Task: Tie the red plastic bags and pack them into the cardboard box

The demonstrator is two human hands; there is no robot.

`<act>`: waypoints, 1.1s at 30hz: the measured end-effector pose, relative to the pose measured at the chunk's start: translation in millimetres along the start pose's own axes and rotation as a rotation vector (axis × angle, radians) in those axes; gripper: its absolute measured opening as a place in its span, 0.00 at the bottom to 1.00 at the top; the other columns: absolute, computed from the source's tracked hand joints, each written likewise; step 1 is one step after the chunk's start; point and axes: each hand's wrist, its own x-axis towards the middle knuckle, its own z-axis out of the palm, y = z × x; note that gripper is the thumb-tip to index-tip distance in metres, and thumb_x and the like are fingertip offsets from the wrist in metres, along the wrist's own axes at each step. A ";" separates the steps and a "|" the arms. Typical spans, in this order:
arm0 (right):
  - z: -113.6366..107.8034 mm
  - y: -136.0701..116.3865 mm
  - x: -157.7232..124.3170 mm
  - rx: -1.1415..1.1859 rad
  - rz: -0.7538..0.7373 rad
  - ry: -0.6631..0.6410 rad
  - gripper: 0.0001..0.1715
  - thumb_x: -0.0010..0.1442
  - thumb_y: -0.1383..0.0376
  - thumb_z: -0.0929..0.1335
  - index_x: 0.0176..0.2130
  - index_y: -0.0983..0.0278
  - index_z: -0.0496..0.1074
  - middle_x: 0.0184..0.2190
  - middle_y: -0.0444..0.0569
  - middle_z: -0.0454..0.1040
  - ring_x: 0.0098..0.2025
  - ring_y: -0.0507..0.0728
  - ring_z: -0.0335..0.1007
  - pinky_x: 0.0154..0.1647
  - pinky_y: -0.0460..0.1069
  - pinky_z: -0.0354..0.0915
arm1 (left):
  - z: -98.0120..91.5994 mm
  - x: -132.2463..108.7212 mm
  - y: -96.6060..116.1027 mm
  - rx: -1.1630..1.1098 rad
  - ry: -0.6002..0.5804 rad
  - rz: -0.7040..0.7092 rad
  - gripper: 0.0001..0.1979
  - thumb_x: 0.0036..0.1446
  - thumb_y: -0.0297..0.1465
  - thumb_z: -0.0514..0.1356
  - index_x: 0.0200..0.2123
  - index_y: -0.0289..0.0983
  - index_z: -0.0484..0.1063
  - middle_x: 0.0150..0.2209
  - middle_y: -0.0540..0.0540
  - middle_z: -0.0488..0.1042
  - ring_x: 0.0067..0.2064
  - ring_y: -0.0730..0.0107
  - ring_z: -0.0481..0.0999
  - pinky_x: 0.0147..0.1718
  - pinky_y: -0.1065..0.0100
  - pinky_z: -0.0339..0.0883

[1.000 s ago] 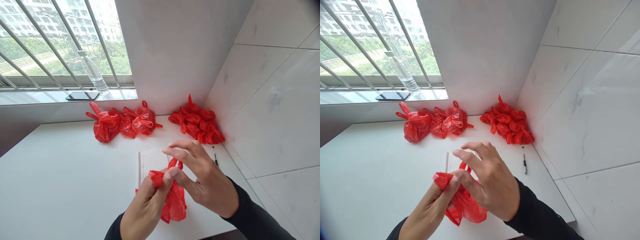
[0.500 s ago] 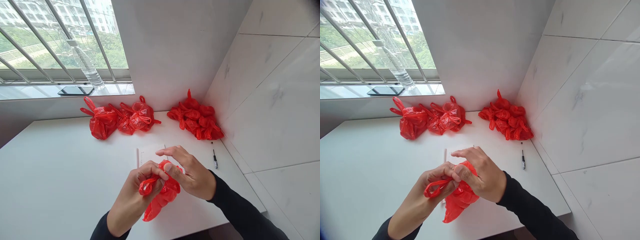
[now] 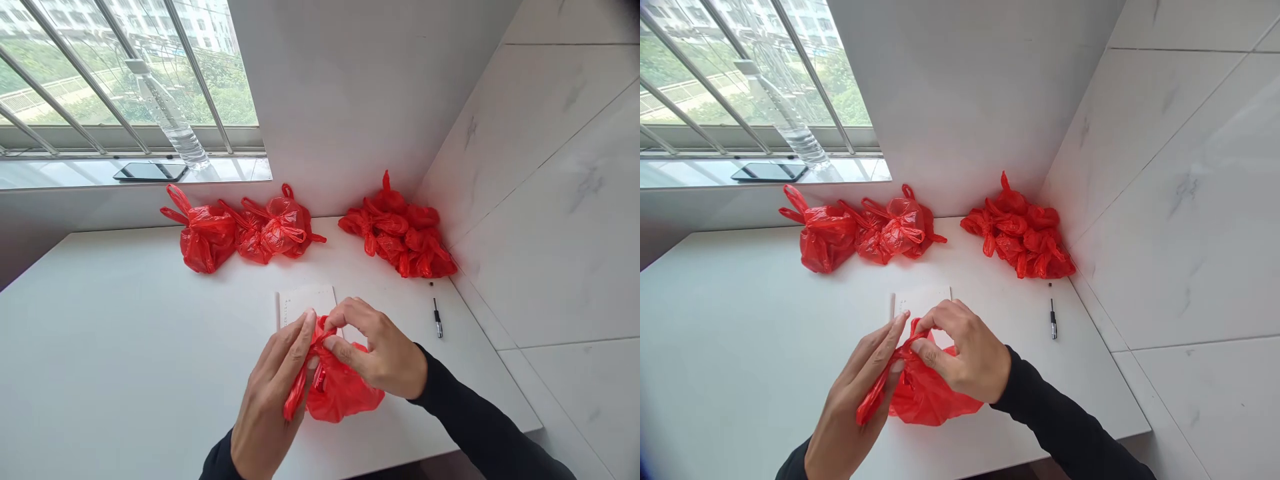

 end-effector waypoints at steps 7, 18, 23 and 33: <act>-14.7 45.1 -33.4 -0.242 0.064 0.010 0.05 0.65 0.68 0.66 0.34 0.60 0.67 0.35 0.47 0.75 0.41 0.57 0.69 0.42 0.54 0.68 | 3.8 -81.9 -33.0 0.114 0.051 -0.193 0.28 0.66 0.23 0.51 0.68 0.41 0.58 0.65 0.44 0.66 0.65 0.59 0.65 0.65 0.57 0.58; 48.6 78.1 -49.1 -0.093 0.178 0.013 0.19 0.72 0.61 0.58 0.60 0.59 0.59 0.61 0.57 0.68 0.64 0.60 0.65 0.63 0.59 0.66 | 70.0 -92.7 -2.3 -0.033 0.007 -0.431 0.32 0.67 0.29 0.54 0.71 0.46 0.48 0.70 0.46 0.59 0.72 0.57 0.53 0.67 0.50 0.56; 77.1 97.5 -63.5 -0.413 0.029 -0.014 0.36 0.71 0.63 0.57 0.73 0.59 0.42 0.68 0.56 0.60 0.69 0.63 0.58 0.67 0.65 0.59 | 95.1 -98.1 -12.2 0.292 -0.062 -0.255 0.32 0.65 0.25 0.51 0.71 0.38 0.49 0.69 0.43 0.59 0.72 0.58 0.52 0.69 0.52 0.49; 86.5 116.6 -74.0 -0.631 -0.052 -0.017 0.41 0.69 0.65 0.58 0.74 0.60 0.35 0.70 0.53 0.56 0.69 0.66 0.56 0.66 0.68 0.61 | 102.7 -111.3 -15.1 0.437 -0.073 -0.198 0.34 0.63 0.23 0.50 0.71 0.34 0.48 0.68 0.41 0.61 0.71 0.57 0.54 0.70 0.54 0.44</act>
